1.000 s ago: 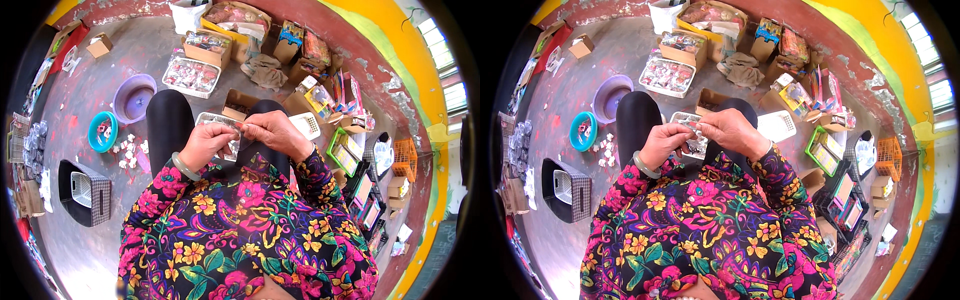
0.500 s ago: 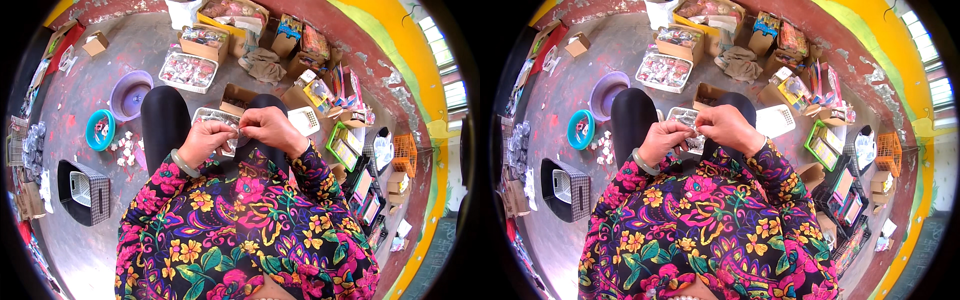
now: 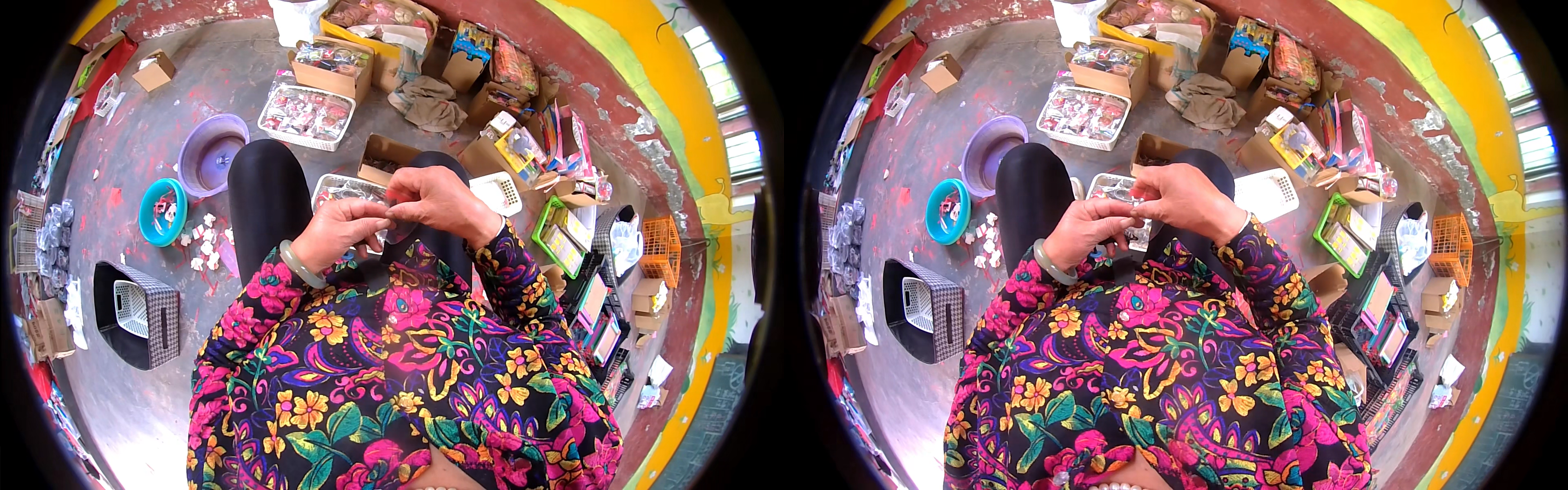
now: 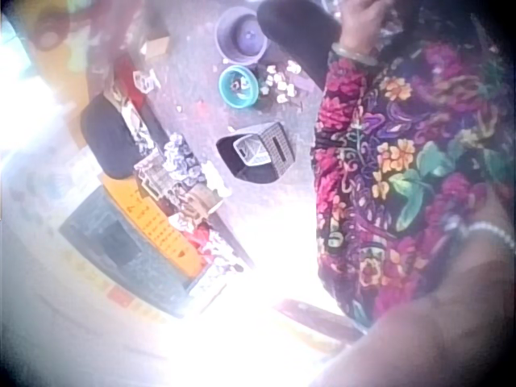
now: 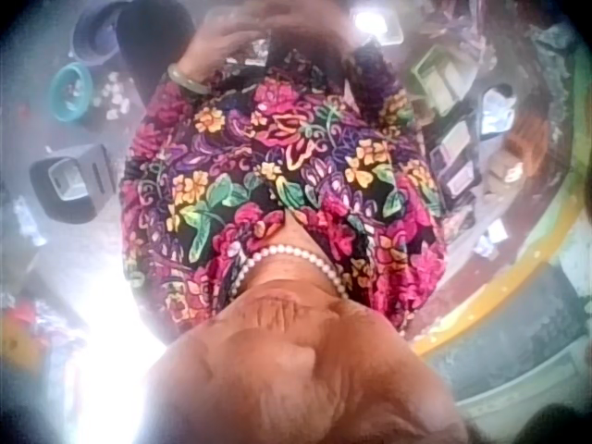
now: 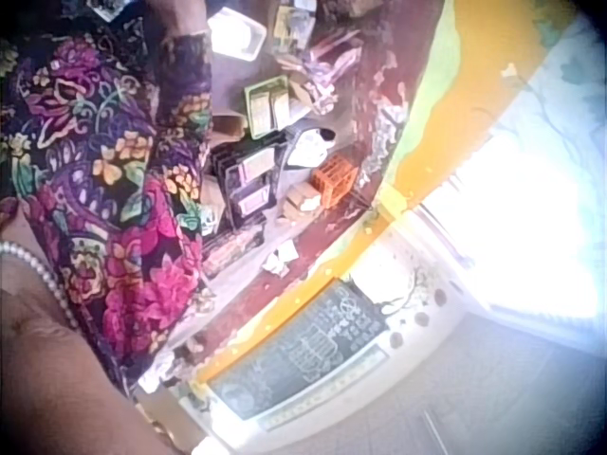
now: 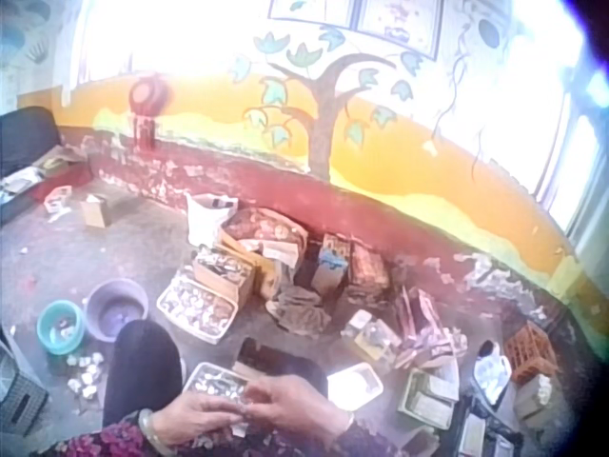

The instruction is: The person sits on the floor surrounded by boxes and baskets, picking up small hair accessories from a white plastic tray. They manipulate the items, such as hair ties and clips, and place them into a cardboard box or back into the tray.

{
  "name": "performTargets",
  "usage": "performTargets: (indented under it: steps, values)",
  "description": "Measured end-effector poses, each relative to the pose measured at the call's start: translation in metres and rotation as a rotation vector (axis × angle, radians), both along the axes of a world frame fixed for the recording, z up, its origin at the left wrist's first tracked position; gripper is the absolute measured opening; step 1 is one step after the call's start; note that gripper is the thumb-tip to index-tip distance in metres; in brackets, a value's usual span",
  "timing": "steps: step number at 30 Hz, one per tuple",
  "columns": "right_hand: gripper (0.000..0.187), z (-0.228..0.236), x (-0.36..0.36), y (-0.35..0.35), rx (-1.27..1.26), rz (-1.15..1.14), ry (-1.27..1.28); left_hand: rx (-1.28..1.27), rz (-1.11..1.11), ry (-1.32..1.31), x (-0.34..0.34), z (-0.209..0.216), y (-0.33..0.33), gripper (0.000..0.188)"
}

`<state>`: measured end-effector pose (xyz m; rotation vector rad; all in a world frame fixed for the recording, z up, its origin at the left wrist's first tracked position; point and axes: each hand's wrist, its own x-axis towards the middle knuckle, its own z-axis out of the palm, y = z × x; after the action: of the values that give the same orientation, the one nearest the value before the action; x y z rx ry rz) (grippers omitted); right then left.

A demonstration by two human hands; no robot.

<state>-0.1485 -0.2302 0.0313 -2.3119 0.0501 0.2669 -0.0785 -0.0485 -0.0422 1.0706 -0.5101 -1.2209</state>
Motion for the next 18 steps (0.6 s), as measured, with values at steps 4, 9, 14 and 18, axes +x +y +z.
performTargets:
  steps: [4, 9, 14, 18]
  values:
    - [0.032, -0.005, 0.003, 0.002, -0.092, 0.066, -0.050, -0.023, 0.002, 0.067, -0.002, 0.005, -0.002, 0.025]
    - [0.035, -0.017, 0.009, 0.004, -0.271, 0.144, -0.150, -0.034, 0.048, 0.086, -0.005, -0.002, -0.007, 0.025]
    - [0.029, -0.020, 0.011, 0.016, -0.447, 0.165, -0.185, 0.021, 0.101, 0.060, -0.006, -0.004, -0.009, 0.022]
    - [0.022, -0.021, 0.014, 0.016, -0.420, 0.132, -0.366, 0.036, 0.198, 0.096, -0.002, -0.011, -0.011, 0.023]
